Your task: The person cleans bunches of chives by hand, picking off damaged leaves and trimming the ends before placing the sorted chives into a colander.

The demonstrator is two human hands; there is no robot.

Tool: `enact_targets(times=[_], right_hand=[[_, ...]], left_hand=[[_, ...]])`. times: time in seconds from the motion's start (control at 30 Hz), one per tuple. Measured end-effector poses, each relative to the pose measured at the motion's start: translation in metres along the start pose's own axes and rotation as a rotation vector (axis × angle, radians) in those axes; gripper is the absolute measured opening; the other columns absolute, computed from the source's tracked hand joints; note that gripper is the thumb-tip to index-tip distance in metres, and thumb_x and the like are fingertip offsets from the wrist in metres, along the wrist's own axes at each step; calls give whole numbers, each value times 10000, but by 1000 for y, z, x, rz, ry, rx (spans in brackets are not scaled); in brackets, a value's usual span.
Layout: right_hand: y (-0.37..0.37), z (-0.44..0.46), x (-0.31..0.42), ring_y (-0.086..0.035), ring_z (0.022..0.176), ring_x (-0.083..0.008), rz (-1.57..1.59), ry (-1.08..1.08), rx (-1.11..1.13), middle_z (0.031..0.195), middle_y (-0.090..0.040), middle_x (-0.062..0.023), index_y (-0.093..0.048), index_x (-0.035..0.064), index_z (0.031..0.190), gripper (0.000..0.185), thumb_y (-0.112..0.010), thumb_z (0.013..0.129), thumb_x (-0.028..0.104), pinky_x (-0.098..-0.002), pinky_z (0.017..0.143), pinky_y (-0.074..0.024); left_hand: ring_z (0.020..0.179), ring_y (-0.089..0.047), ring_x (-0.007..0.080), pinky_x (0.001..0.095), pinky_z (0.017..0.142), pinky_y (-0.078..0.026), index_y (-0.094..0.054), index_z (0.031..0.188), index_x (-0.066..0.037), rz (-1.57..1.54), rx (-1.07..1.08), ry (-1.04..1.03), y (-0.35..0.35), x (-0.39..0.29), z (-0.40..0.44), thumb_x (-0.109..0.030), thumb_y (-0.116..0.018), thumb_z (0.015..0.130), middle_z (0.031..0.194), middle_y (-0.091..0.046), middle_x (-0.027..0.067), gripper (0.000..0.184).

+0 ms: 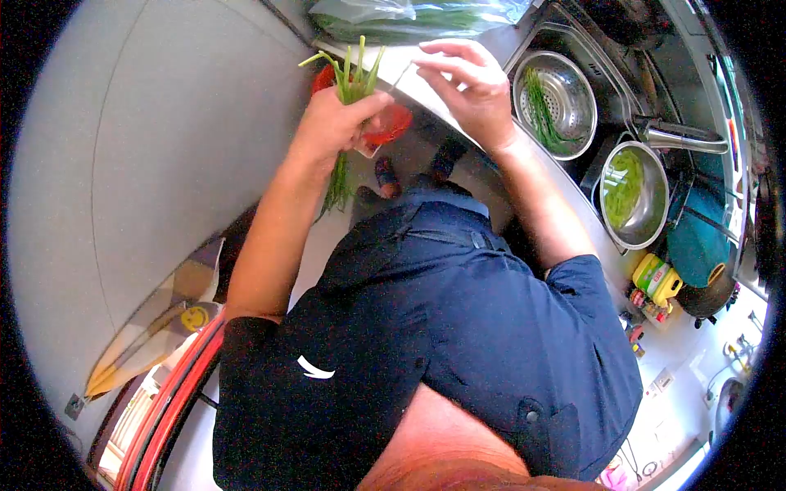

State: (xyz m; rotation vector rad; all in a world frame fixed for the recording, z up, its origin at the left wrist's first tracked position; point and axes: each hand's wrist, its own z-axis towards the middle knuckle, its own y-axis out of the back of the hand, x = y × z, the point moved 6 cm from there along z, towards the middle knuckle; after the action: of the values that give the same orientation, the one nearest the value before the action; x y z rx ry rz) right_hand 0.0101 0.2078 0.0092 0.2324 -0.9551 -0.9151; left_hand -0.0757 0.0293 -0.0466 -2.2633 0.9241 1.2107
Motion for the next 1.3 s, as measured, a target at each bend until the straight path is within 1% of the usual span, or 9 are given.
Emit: enact_targets(times=[0.5,0.6,0.7,0.77,0.83,1.03,1.1,1.2,1.3], right_hand=[[-82,-13,11,-671,795,-191,-79,172,301,845,-703,-40,-727,132,891,202,-729,731,254,-326,700,-560],[-112,-34,-22,-689,611,-139,514,-649,204,743,-703,-90,-702,8,925,191,-667,869,187,-298,570,-554],[-127,-43,-36,-639,759,-91,722,-994,172,841,-714,-32,-715,2,919,160,-700,865,152,-253,706,-530],[-138,-51,-49,-662,745,-128,647,-961,205,840,-724,-56,-727,43,954,146,-690,864,152,-266,716,-535],[-153,-51,-60,-720,673,-223,198,-495,313,781,-703,-112,-710,74,1068,264,-707,841,207,-348,631,-566],[-195,-65,-78,-688,834,-350,-216,-500,714,880,-711,-149,-703,158,1071,321,-724,759,231,-464,728,-543],[-194,-59,-76,-689,867,-345,-280,-605,723,981,-721,-118,-715,231,1101,402,-659,760,436,-426,801,-558],[-166,-47,-50,-701,852,-288,200,-521,247,982,-727,-138,-656,92,1233,374,-557,947,312,-385,789,-554],[-118,-32,-14,-631,780,-156,686,-681,274,999,-689,-82,-562,-16,1313,550,-501,1000,432,-335,750,-541]], left_hand=[[590,-522,79,251,534,-394,-686,882,-64,299,-91,-84,55,24,-14,-300,-741,858,687,-602,-25,244],[633,-550,82,256,565,-418,-703,911,-40,255,-123,-31,60,31,-19,-289,-735,861,713,-633,-10,256],[611,-526,75,255,528,-395,-695,926,-52,161,-142,58,72,50,-19,-290,-726,874,710,-619,-9,245],[604,-514,73,255,513,-383,-690,943,-58,114,-144,117,82,58,-21,-290,-712,889,716,-609,-9,239],[617,-504,73,249,508,-376,-674,997,-64,-128,-226,105,91,59,-25,-296,-669,922,757,-599,-3,244],[672,-556,159,303,585,-449,-589,1148,-67,-368,-193,-19,91,37,-23,-237,-568,998,788,-587,22,227],[685,-548,156,314,607,-449,-554,1137,-56,-385,-250,-67,89,24,-24,-250,-534,1016,774,-575,33,229],[722,-504,167,336,686,-458,-508,1154,-52,-479,-184,-209,71,-2,-21,-229,-468,1049,789,-496,35,210],[775,-499,180,350,742,-455,-484,1150,-47,-569,-53,-381,32,-35,-13,-211,-427,1063,824,-490,54,194]])
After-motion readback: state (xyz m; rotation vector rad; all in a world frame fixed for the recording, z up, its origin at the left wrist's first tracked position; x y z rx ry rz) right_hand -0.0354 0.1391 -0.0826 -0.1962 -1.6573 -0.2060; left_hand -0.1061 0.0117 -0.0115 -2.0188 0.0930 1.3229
